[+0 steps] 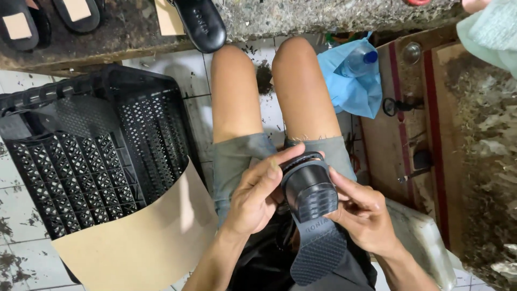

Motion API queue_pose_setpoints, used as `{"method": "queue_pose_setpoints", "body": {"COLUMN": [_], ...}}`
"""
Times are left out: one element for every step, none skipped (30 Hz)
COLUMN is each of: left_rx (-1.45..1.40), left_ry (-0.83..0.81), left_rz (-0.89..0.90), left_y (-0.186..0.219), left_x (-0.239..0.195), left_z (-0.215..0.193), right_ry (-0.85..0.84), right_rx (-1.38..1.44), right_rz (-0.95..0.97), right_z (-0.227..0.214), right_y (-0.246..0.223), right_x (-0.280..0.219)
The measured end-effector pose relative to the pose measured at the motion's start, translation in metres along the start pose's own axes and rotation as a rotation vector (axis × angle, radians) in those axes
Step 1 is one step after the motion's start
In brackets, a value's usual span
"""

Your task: Assembling a sandal by attaching the upper straps to the sole, trimming excess material with a knife, and hammering components.

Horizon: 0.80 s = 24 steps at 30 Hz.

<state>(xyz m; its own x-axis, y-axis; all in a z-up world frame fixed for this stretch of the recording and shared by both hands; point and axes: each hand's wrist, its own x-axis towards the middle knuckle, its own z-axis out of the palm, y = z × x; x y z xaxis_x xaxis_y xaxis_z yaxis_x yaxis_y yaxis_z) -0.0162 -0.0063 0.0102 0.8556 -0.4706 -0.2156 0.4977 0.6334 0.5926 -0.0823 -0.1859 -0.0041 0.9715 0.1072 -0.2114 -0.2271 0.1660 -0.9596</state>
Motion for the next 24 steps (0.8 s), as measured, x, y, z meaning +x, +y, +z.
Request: {"method": "queue_pose_setpoints", "body": {"left_rx": [0.001, 0.002, 0.0, 0.005, 0.011, 0.01, 0.007, 0.004, 0.003, -0.005, -0.013, -0.013, -0.014, -0.016, -0.016, -0.025, -0.033, -0.033, -0.039, -0.045, -0.046, -0.049, -0.053, -0.053], "left_ry": [-0.025, -0.049, -0.047, -0.046, -0.045, -0.043, -0.053, -0.063, -0.061, -0.062, -0.064, -0.063, -0.057, -0.052, -0.052, -0.03, -0.008, -0.007, -0.01, -0.015, -0.016, -0.028, -0.04, -0.037], "left_rz": [0.002, 0.004, 0.002, -0.01, -0.022, -0.023, -0.019, -0.016, -0.017, -0.022, -0.027, -0.028, -0.029, -0.03, -0.032, -0.041, -0.05, -0.051, -0.04, -0.03, -0.03, -0.04, -0.049, -0.05], "left_y": [-0.0001, -0.0002, 0.0005, 0.001, 0.0016, 0.0011, 0.0006, 0.0004, 0.0004, 0.0005, 0.0005, 0.0003, 0.0001, -0.0002, -0.0007, -0.001, -0.0013, -0.0018, -0.0022, -0.0027, -0.0023, -0.002, -0.0016, -0.0008], "left_x": [-0.0003, -0.0009, -0.0007, -0.0008, -0.0009, -0.0009, -0.001, -0.0011, -0.0013, -0.0011, -0.0008, -0.0006, -0.0003, -0.0002, -0.0006, -0.0002, 0.0002, 0.0, -0.0002, -0.0001, -0.0001, -0.0001, -0.0003, -0.0008], "left_z": [-0.0003, -0.0006, -0.0001, 0.0005, 0.001, 0.0009, 0.0008, 0.0007, 0.0012, 0.0014, 0.0017, 0.0019, 0.0022, 0.0025, 0.0025, 0.0023, 0.002, 0.002, 0.0019, 0.0016, 0.0016, 0.0017, 0.0017, 0.0025], "right_ry": [-0.005, -0.01, -0.01, -0.017, -0.024, -0.024, -0.017, -0.008, -0.008, -0.008, -0.008, -0.008, -0.016, -0.024, -0.023, -0.024, -0.026, -0.025, -0.014, -0.002, -0.001, -0.002, -0.002, -0.003], "right_rx": [-0.012, -0.023, -0.023, -0.011, 0.001, 0.001, 0.004, 0.006, 0.007, 0.027, 0.046, 0.047, 0.056, 0.065, 0.065, 0.076, 0.086, 0.087, 0.068, 0.048, 0.048, 0.059, 0.07, 0.072], "right_rz": [-0.016, -0.031, -0.028, -0.03, -0.033, -0.03, -0.03, -0.03, -0.028, -0.029, -0.031, -0.029, -0.03, -0.032, -0.031, -0.028, -0.026, -0.025, -0.015, -0.006, -0.006, -0.003, -0.001, 0.001], "right_z": [0.0001, 0.0002, -0.0006, -0.0013, -0.0019, -0.0024, -0.0028, -0.0031, -0.0034, -0.0038, -0.0043, -0.0048, -0.0053, -0.0057, -0.0061, -0.0066, -0.0071, -0.007, -0.0069, -0.0068, -0.0072, -0.0076, -0.008, -0.0081], "right_y": [-0.0016, -0.0033, -0.0033, -0.0033, -0.0033, -0.0031, -0.0031, -0.0032, -0.0025, -0.0015, -0.0007, -0.0007, -0.0008, -0.0007, 0.0001, 0.001, 0.0019, 0.0016, 0.0013, 0.0013, 0.0018, 0.0024, 0.0029, 0.0027], "right_x": [0.0002, 0.0003, 0.0, -0.0007, -0.0015, -0.0018, -0.0022, -0.0026, -0.0032, -0.0034, -0.0037, -0.0031, -0.0026, -0.0022, -0.003, -0.0031, -0.0031, -0.003, -0.0029, -0.0026, -0.0028, -0.003, -0.0032, -0.0035]}}
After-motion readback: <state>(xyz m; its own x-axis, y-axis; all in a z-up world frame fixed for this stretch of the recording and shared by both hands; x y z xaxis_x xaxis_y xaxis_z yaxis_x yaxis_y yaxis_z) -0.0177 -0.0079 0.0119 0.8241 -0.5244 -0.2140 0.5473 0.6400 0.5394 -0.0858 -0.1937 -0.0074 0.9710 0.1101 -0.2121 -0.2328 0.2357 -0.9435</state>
